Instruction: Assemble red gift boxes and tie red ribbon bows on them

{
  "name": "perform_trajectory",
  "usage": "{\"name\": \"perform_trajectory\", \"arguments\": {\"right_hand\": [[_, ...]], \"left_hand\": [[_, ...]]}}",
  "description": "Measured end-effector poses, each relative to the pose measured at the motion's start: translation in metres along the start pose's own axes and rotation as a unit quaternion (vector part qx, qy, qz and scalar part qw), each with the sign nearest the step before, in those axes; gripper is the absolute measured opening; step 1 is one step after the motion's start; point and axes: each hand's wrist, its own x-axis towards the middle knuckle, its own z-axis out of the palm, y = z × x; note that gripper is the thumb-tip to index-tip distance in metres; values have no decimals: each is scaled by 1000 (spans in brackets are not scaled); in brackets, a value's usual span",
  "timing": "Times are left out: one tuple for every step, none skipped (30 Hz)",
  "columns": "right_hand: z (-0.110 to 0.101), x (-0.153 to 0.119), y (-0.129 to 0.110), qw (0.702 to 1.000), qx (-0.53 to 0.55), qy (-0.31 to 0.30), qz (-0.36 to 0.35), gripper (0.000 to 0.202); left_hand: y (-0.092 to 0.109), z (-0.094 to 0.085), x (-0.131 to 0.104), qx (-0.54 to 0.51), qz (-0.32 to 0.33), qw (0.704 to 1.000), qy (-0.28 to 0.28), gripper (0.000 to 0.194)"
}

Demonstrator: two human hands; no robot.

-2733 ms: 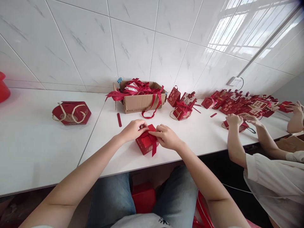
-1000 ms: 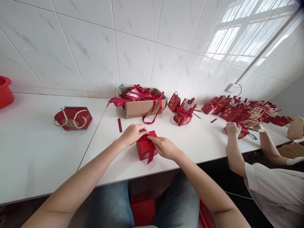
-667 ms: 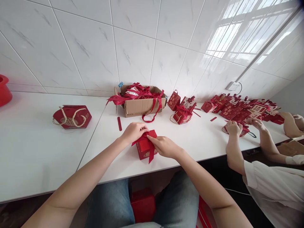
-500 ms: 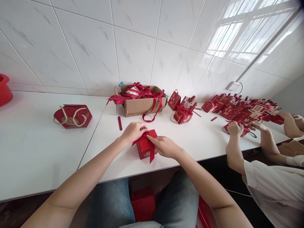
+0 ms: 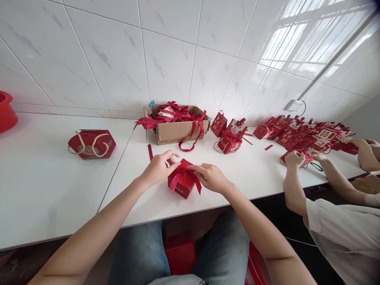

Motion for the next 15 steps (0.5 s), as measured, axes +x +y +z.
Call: {"name": "perform_trajectory", "arguments": {"right_hand": [[0,0,1,1000,8,-6,-13,34],[1,0,2,1000,17,-11,-22,35],[1,1,3,999,27,-15,-27,36],[1,1,3,999,37,-19,-29,37],[1,1,3,998,47,-24,-31,38],[1,2,3,997,56,-30,-31,39],[1,2,2,997,64,-36,-30,39],[0,2,2,996,70,-43,-30,40],[0,2,2,995,75,-50,-30,40],[-1,2,1,995,79,-56,-31,40],[-2,2,1,994,82,-60,-32,40],[-2,2,1,994,84,-62,-34,40],[-3,2,1,994,86,-64,-36,41],[-3,1,1,993,88,-64,-36,41],[-2,1,1,993,90,-62,-35,41]], "left_hand": [[-1,0,-1,-9,0,1000,1,23],[-2,1,-1,-17,-1,1000,3,22],[-3,2,-1,-24,-2,1000,5,21],[-4,3,0,-32,0,999,9,20],[-6,4,1,-39,3,999,14,19],[-7,6,1,-43,7,999,19,18],[-8,7,2,-45,11,999,24,18],[-9,8,2,-45,15,998,29,17],[-10,9,3,-42,18,998,33,17],[-10,9,3,-38,20,998,35,16],[-10,10,3,-34,22,999,36,15],[-10,10,2,-30,24,999,36,14],[-10,10,2,-25,27,999,36,12],[-10,10,2,-20,29,999,36,12],[-10,10,1,-17,30,999,37,11]]}}
